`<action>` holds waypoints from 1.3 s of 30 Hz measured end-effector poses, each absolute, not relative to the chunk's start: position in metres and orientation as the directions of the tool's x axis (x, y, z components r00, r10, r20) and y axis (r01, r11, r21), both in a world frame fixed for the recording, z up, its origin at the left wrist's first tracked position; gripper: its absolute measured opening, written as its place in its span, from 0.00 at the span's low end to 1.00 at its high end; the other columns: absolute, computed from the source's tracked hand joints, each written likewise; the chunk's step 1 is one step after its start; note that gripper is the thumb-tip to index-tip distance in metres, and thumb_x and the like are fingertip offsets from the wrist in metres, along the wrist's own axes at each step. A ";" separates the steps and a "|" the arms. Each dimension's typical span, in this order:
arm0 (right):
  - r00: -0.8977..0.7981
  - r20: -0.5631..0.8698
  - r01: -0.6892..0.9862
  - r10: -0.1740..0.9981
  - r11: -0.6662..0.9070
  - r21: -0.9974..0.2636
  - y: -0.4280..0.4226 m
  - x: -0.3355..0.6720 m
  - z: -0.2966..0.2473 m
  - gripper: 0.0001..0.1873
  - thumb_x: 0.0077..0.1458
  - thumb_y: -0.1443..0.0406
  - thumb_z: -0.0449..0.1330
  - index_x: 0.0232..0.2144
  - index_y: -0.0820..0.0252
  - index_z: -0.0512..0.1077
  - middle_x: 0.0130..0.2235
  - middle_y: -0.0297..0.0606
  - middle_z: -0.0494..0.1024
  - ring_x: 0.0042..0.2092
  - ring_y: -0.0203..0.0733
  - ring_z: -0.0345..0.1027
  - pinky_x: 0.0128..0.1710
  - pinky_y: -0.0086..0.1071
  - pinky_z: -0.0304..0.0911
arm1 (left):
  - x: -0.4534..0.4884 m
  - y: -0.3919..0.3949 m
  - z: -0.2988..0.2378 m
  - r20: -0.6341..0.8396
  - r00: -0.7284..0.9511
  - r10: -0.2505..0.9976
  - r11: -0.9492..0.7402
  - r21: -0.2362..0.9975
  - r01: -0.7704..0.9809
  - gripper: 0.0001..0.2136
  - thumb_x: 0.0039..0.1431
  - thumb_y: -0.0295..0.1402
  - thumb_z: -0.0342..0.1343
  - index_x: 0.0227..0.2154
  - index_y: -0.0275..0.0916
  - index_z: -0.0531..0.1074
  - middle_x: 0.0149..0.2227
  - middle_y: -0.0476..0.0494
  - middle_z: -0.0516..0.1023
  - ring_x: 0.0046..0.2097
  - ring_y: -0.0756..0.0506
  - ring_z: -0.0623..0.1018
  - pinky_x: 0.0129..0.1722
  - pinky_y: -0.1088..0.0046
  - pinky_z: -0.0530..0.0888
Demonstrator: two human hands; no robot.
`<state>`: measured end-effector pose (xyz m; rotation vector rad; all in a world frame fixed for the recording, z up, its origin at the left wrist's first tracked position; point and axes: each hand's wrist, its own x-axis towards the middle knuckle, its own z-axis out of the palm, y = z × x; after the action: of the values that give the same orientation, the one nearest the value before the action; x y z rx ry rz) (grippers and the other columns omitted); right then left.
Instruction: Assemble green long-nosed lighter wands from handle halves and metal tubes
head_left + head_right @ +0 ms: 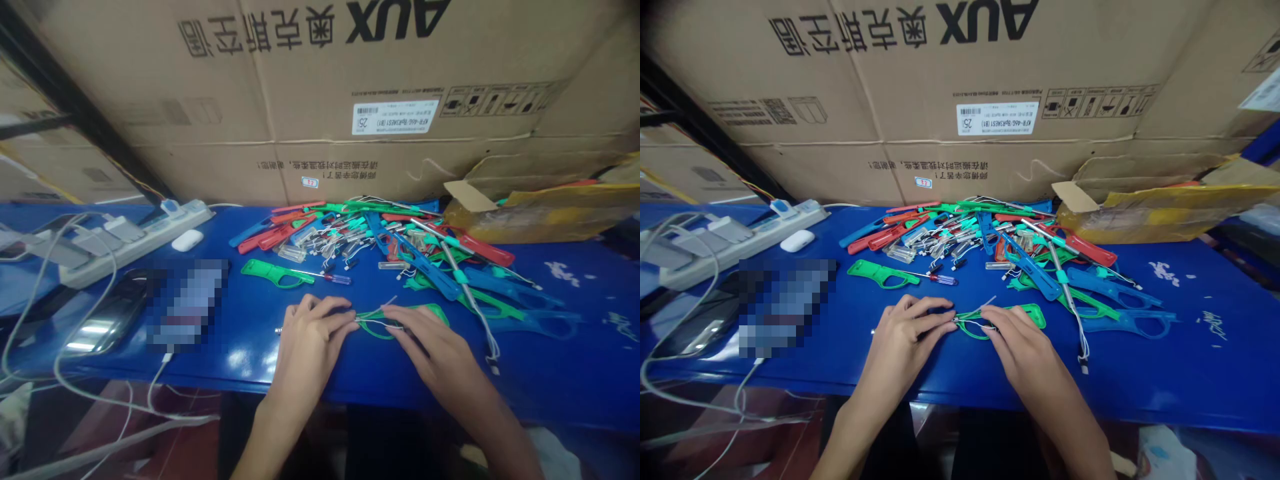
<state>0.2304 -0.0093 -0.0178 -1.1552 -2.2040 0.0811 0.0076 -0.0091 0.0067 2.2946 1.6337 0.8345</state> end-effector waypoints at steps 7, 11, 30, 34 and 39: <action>-0.382 0.532 0.684 0.756 0.618 -0.388 -0.009 0.232 -0.009 0.10 0.67 0.66 0.57 0.49 0.58 0.73 0.49 0.41 0.82 0.50 0.43 0.78 0.52 0.36 0.73 | 0.005 -0.011 0.005 0.330 0.193 0.924 -0.337 0.464 0.819 0.07 0.66 0.34 0.60 0.42 0.52 0.82 0.51 0.53 0.81 0.44 0.42 0.74 0.42 0.60 0.66; -0.355 0.489 0.635 0.797 0.589 -0.500 -0.008 0.234 -0.002 0.06 0.65 0.67 0.59 0.43 0.57 0.74 0.47 0.40 0.82 0.49 0.40 0.77 0.50 0.31 0.72 | 0.002 -0.012 0.003 0.392 0.179 0.902 -0.349 0.420 0.838 0.07 0.66 0.31 0.59 0.42 0.48 0.81 0.50 0.50 0.81 0.45 0.41 0.74 0.43 0.60 0.66; -0.375 0.367 0.709 0.851 0.518 -0.479 -0.010 0.230 -0.007 0.09 0.68 0.63 0.56 0.47 0.56 0.73 0.49 0.40 0.80 0.52 0.45 0.72 0.55 0.43 0.70 | -0.002 -0.012 -0.001 0.424 0.191 0.886 -0.388 0.450 0.804 0.07 0.65 0.29 0.61 0.42 0.47 0.82 0.48 0.48 0.81 0.45 0.41 0.76 0.44 0.58 0.70; -0.390 0.386 0.713 0.836 0.539 -0.448 -0.011 0.230 -0.010 0.13 0.68 0.62 0.56 0.51 0.58 0.74 0.51 0.40 0.81 0.54 0.46 0.74 0.57 0.45 0.70 | -0.003 -0.012 -0.003 0.428 0.193 0.883 -0.399 0.466 0.790 0.07 0.65 0.29 0.60 0.41 0.47 0.82 0.48 0.48 0.81 0.45 0.40 0.76 0.45 0.58 0.70; -0.404 0.391 0.738 0.827 0.547 -0.396 -0.011 0.231 -0.014 0.15 0.69 0.61 0.55 0.53 0.58 0.75 0.54 0.40 0.81 0.54 0.48 0.76 0.59 0.50 0.70 | -0.004 -0.012 -0.003 0.448 0.194 0.873 -0.414 0.471 0.779 0.07 0.65 0.28 0.61 0.40 0.46 0.82 0.47 0.48 0.82 0.44 0.41 0.76 0.43 0.59 0.70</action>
<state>0.2312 -0.0115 -0.0142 -1.2583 -2.2367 0.2147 -0.0037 -0.0118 -0.0034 2.3162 1.6158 1.0213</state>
